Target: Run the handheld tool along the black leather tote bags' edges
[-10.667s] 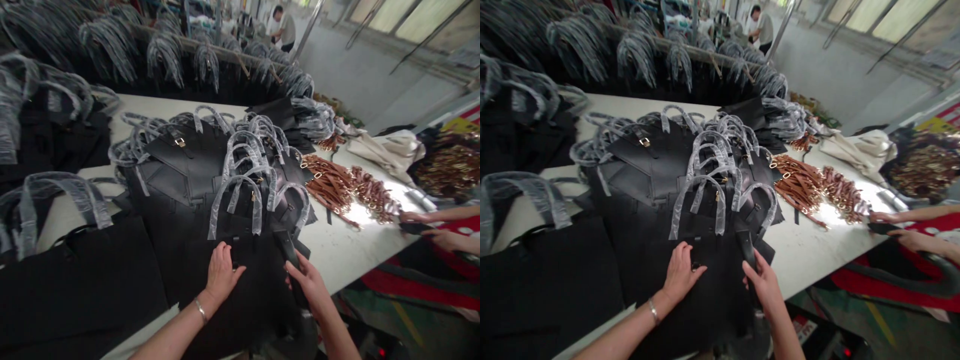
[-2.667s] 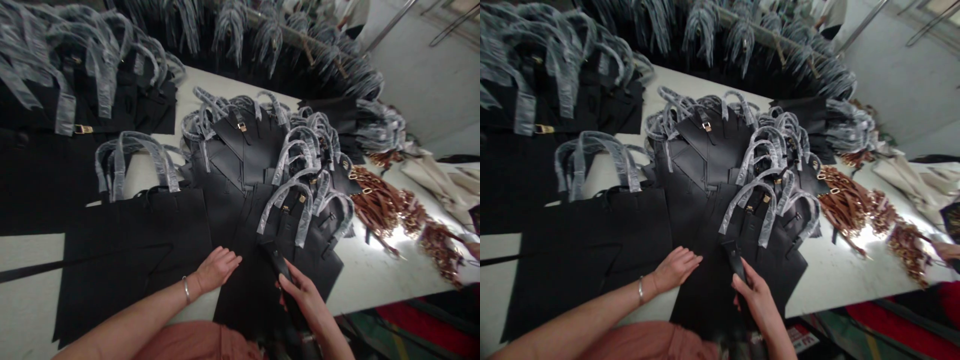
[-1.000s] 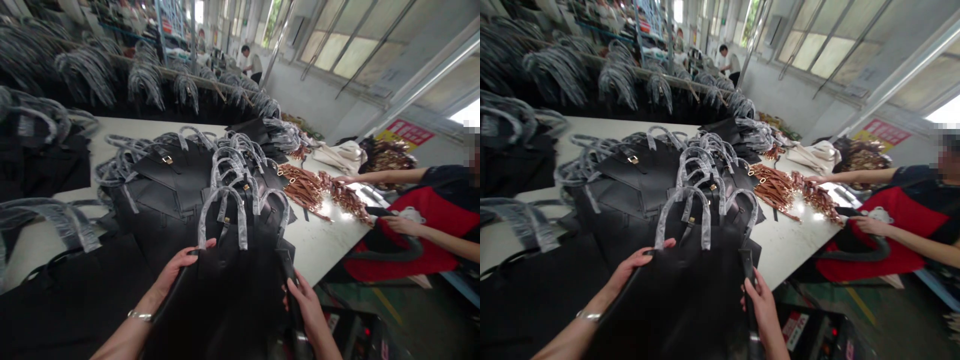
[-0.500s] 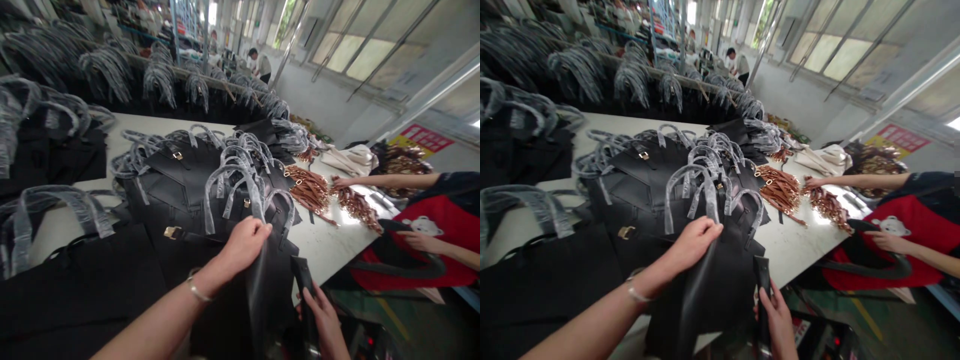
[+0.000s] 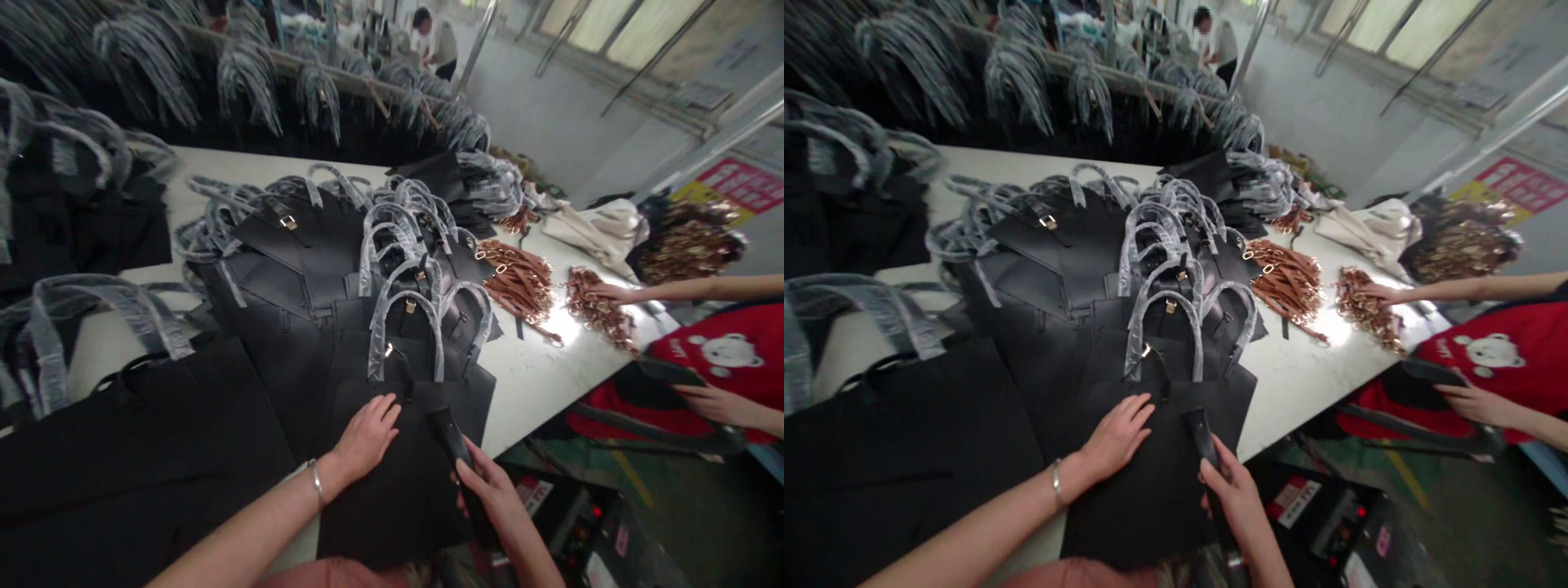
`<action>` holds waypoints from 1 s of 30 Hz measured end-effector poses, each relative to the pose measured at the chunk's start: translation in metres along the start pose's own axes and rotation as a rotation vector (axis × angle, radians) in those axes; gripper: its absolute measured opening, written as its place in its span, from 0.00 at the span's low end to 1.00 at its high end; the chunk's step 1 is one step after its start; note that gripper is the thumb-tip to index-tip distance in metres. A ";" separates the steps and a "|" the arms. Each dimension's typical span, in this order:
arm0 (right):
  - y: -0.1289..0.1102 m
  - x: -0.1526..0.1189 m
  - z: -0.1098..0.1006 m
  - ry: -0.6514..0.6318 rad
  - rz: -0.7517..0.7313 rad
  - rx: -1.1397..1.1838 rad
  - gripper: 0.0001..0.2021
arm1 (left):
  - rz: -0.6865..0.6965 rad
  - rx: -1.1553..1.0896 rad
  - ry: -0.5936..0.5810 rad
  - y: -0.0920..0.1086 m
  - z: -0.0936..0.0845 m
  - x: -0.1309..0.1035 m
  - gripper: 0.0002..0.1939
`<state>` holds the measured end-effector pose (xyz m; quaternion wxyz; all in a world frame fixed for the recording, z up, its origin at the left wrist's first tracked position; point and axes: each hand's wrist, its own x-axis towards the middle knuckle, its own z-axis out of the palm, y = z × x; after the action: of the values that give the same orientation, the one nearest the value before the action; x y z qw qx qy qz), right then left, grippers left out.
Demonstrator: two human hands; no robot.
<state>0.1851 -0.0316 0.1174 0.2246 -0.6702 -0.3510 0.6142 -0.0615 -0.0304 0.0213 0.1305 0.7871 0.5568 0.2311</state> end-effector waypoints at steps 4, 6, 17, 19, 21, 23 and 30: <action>0.003 0.015 0.001 -0.027 0.034 -0.013 0.43 | 0.079 0.048 -0.047 -0.010 0.018 -0.001 0.19; 0.001 0.026 0.003 -0.053 0.024 0.027 0.40 | 0.115 0.062 -0.066 -0.013 0.022 -0.003 0.22; -0.018 0.010 0.000 0.202 -0.097 0.112 0.39 | 0.116 0.092 -0.047 -0.012 0.022 -0.006 0.23; -0.016 0.000 0.000 0.089 -0.033 0.030 0.41 | 0.189 0.081 -0.055 -0.011 0.018 -0.008 0.19; -0.012 -0.002 0.008 -0.012 0.004 -0.014 0.43 | 0.274 0.067 -0.076 -0.011 0.014 -0.013 0.15; -0.010 0.004 0.020 -0.080 0.021 -0.037 0.43 | 0.309 0.066 -0.081 -0.011 0.011 -0.018 0.14; -0.021 0.043 0.053 -0.116 -0.018 0.014 0.43 | 0.307 0.076 -0.072 -0.012 0.014 -0.023 0.16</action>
<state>0.1295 0.0074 0.0964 0.2142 -0.6285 -0.3652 0.6525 -0.0702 -0.0475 -0.0016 0.0838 0.8751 0.4333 0.1986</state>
